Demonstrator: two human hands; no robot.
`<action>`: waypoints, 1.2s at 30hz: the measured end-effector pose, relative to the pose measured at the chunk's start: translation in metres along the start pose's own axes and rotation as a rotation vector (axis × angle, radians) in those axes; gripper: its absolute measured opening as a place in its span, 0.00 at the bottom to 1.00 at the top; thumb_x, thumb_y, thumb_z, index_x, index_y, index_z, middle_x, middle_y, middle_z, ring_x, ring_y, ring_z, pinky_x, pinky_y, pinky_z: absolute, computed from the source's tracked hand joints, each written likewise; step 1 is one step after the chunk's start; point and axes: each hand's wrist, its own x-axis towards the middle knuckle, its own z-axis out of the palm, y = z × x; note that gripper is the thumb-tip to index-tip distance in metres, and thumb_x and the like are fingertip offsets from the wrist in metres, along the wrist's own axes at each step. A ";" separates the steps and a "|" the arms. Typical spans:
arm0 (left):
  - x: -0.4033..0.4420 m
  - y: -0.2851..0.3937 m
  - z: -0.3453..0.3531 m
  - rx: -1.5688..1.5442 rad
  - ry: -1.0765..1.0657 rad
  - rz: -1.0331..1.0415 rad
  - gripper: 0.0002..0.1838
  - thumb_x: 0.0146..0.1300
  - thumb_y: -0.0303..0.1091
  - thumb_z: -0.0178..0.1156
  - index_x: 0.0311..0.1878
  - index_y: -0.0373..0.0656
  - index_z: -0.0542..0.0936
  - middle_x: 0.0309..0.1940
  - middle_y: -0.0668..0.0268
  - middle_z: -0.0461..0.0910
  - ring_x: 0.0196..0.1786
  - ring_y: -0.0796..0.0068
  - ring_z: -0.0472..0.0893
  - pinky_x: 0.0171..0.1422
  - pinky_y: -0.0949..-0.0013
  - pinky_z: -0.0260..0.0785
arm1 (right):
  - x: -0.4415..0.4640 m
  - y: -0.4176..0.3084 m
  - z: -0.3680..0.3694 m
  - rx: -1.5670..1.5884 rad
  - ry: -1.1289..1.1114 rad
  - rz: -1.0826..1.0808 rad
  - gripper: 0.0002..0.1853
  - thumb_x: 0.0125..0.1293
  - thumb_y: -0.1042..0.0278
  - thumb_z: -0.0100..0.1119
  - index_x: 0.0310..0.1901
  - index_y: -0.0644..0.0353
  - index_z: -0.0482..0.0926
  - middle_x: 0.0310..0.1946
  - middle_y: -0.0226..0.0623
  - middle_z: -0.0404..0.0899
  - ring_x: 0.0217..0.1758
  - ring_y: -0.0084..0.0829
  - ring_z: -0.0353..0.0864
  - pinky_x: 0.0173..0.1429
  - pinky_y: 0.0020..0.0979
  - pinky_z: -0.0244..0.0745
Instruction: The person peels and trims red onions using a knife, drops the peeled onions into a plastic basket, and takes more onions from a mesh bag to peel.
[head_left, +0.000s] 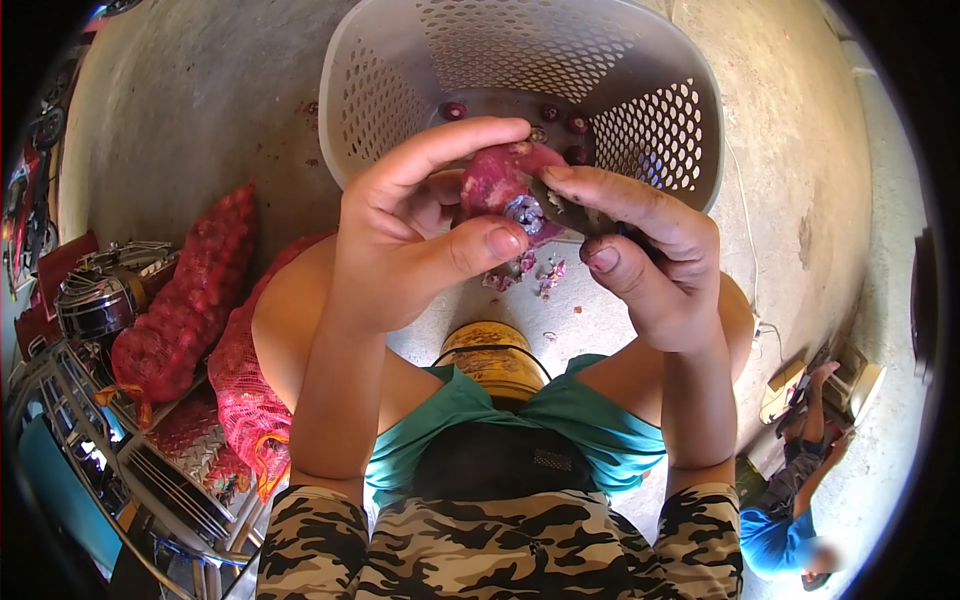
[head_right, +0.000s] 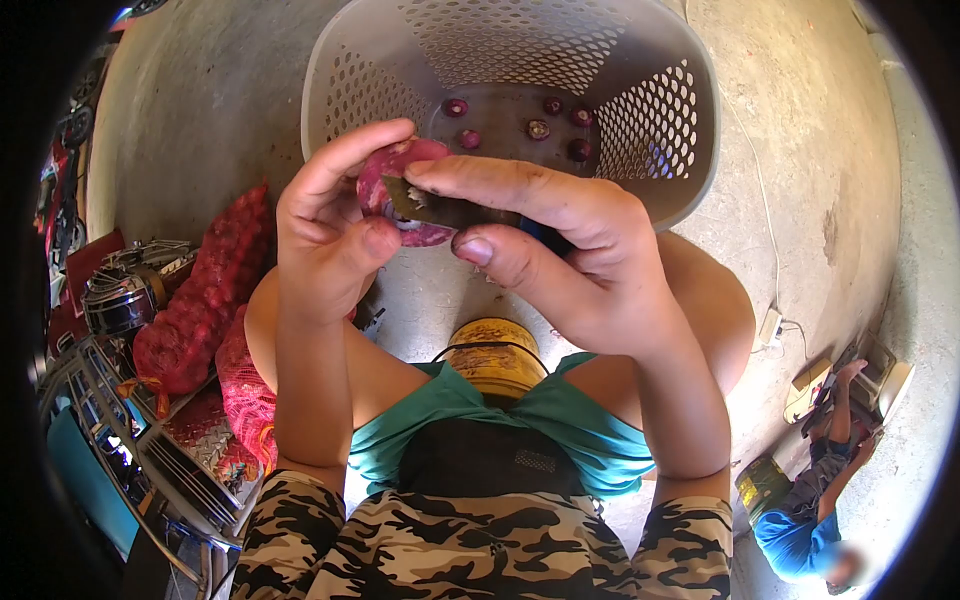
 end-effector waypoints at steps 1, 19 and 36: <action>0.000 0.000 0.000 -0.002 -0.002 0.004 0.35 0.55 0.41 0.68 0.60 0.29 0.66 0.51 0.50 0.76 0.53 0.67 0.77 0.60 0.65 0.69 | -0.001 0.001 0.000 0.020 -0.001 0.007 0.18 0.63 0.77 0.57 0.54 0.71 0.73 0.52 0.47 0.76 0.55 0.33 0.76 0.60 0.30 0.68; 0.001 -0.003 -0.002 -0.004 0.024 0.108 0.29 0.51 0.18 0.67 0.58 0.33 0.71 0.44 0.60 0.79 0.44 0.76 0.79 0.47 0.73 0.74 | -0.004 -0.003 -0.001 -0.024 -0.114 0.148 0.27 0.63 0.73 0.57 0.62 0.71 0.61 0.62 0.49 0.61 0.46 0.29 0.74 0.43 0.26 0.72; 0.000 -0.006 -0.002 0.114 0.067 0.041 0.27 0.51 0.22 0.69 0.56 0.36 0.74 0.38 0.68 0.79 0.36 0.85 0.77 0.36 0.82 0.67 | 0.001 0.006 0.001 -0.442 -0.007 -0.051 0.17 0.60 0.76 0.59 0.52 0.66 0.74 0.50 0.46 0.78 0.53 0.40 0.80 0.54 0.32 0.74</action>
